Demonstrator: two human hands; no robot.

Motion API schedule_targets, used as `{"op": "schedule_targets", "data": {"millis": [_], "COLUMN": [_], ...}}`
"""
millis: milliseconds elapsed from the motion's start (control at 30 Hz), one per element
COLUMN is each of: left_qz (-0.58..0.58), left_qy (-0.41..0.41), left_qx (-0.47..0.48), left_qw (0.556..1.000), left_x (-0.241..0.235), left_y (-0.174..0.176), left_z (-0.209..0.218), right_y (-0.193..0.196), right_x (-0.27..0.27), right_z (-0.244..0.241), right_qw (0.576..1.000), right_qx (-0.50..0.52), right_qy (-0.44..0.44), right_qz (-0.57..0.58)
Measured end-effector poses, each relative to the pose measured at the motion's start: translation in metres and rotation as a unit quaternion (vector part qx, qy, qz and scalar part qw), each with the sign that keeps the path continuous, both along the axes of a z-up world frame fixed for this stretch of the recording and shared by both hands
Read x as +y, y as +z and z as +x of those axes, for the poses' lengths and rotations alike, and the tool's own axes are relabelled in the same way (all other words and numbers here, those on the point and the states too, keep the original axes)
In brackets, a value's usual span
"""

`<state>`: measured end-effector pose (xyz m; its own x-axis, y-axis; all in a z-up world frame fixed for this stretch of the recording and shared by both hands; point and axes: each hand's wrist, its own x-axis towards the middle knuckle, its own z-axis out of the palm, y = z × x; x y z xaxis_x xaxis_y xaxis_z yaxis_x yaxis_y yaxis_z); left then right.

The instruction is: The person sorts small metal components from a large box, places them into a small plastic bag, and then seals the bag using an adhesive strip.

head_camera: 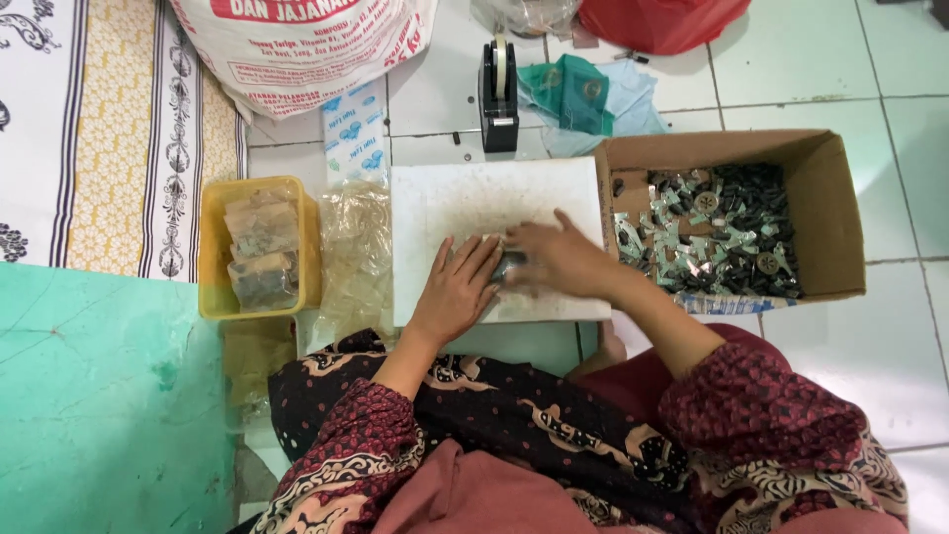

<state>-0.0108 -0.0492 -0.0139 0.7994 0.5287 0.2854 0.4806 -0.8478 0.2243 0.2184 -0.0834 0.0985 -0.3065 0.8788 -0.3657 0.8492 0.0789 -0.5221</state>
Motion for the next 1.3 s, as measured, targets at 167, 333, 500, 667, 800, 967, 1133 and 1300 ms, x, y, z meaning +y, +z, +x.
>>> {"op": "schedule_targets", "data": {"millis": [167, 333, 500, 667, 800, 967, 1133, 1300], "left_qz": [-0.033, -0.023, -0.017, -0.005, 0.001, 0.007, 0.009, 0.009], "left_qy": [-0.003, -0.007, -0.013, -0.021, -0.023, -0.021, -0.017, -0.008], "left_qx": [-0.043, -0.047, -0.056, -0.069, -0.074, -0.065, -0.080, -0.077], "left_qw": [0.999, 0.999, 0.998, 0.997, 0.997, 0.998, 0.997, 0.997], "left_x": [0.004, 0.000, 0.001, 0.002, 0.002, 0.002, 0.001, -0.001], "left_y": [0.008, 0.013, 0.012, 0.010, 0.014, 0.015, 0.015, 0.012], "left_z": [0.001, 0.000, 0.000, -0.001, 0.000, 0.000, 0.001, 0.002], "right_y": [-0.055, -0.084, -0.140, -0.138, -0.138, -0.191, -0.168, -0.142], "right_x": [0.062, 0.118, 0.176, 0.192, 0.202, 0.230, 0.217, 0.192], "right_z": [0.051, 0.057, 0.060, 0.045, 0.042, 0.071, 0.062, 0.043], "right_qw": [0.965, 0.927, 0.905, 0.904, 0.897, 0.860, 0.825, 0.785], "right_qx": [0.082, 0.069, -0.037, -0.021, 0.009, 0.143, 0.232, 0.263], "right_qy": [-0.202, -0.276, -0.350, -0.378, -0.408, -0.462, -0.499, -0.560], "right_qz": [0.148, 0.243, 0.240, 0.200, 0.172, 0.165, 0.127, 0.027]}}
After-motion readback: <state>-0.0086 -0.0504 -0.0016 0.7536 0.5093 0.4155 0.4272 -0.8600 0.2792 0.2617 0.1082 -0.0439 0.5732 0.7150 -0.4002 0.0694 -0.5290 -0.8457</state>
